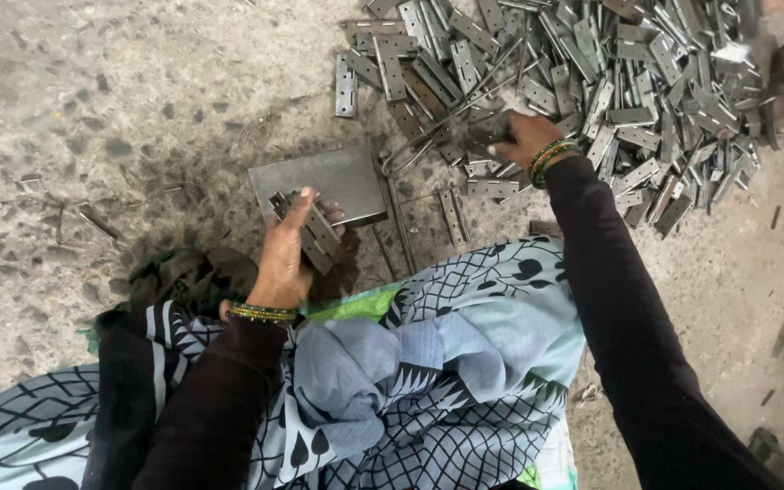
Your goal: The person sits on the floor and repeatedly picks up small metal plates and pins, places them into a metal jig, and strikes them with a hammer to assemble the parts. The assembled pieces are then dropped into a growing pile on the floor.
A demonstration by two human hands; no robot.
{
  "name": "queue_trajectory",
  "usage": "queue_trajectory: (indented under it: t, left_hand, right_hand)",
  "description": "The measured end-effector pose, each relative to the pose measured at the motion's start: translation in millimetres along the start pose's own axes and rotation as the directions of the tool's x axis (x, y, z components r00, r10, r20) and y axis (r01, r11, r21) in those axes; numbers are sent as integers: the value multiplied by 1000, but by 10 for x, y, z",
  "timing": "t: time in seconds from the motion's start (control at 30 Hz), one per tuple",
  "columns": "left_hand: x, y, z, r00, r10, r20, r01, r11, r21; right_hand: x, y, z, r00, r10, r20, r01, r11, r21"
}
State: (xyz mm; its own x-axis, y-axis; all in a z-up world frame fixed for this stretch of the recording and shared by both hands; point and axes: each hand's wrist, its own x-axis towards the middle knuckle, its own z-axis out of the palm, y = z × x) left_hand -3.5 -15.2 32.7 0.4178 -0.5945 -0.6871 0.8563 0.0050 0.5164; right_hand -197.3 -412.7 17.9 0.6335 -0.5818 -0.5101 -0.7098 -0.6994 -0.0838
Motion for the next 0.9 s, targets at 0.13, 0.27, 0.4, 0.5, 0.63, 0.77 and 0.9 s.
queue_trajectory:
  t: [0.13,0.27,0.4,0.5,0.63,0.77,0.9]
  left_hand:
    - [-60,-47,69,989,128,74,-122,989,-82]
    - [-156,-38,78,968,165,188,-118,964,-240]
    - [-111,43,75,969,213,128,-180,956,-233]
    - [-67,43,70,972,195,129,-160,958,-239]
    - [-4,35,21,975,161,154,-128,970,-206]
    - [36,-48,27,974,167,153,-127,962,-241]
    - [55,8,-12,968,220,120,-180,944,-276]
  right_hand:
    - [-337,-821,-63,934,-348,-75,347,844,408]
    - [-150,-945,111,953,-297,60,253,888,384]
    - [428,-151,254,983,-78,-167,42,978,-206]
    - [639,371,454,955,-52,-291,-24,967,-252]
    - [681,431,544,960,47,-277,-138,938,-318]
    - [445,73,332,970,71,-231,-103,986,-131]
    - [-14,-556,89,825,-43,-563,156,975,155]
